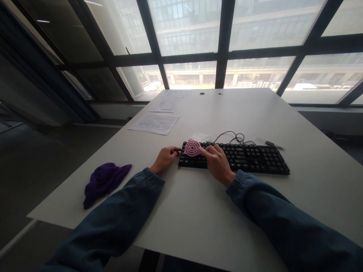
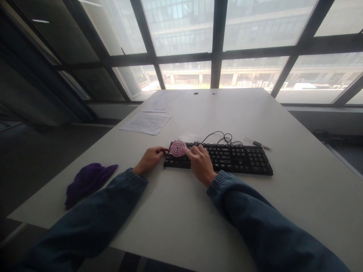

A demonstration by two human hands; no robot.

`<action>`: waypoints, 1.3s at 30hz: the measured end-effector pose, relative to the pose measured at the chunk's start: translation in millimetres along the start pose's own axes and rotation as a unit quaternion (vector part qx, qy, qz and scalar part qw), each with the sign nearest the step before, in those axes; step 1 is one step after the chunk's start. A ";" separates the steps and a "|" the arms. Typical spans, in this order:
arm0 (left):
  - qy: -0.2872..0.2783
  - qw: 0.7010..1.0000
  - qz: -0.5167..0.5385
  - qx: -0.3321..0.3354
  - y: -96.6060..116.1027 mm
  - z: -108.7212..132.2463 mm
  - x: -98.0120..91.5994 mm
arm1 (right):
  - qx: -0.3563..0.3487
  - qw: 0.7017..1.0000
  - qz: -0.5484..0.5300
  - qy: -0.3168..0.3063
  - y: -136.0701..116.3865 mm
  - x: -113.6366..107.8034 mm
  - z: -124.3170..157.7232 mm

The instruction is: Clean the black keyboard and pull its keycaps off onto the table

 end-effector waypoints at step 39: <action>0.001 1.000 0.002 0.004 -1.3 -0.6 1.6 | 0.004 0.999 -0.032 0.001 -3.1 3.7 -4.4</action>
Point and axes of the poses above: each hand's wrist, its own z-axis away from the middle knuckle, its own x-axis out of the palm, y = z × x, the point moved 1 cm from there along -z, towards the middle knuckle, and after that the axes turned 10 degrees about z, right-handed, at the moved point
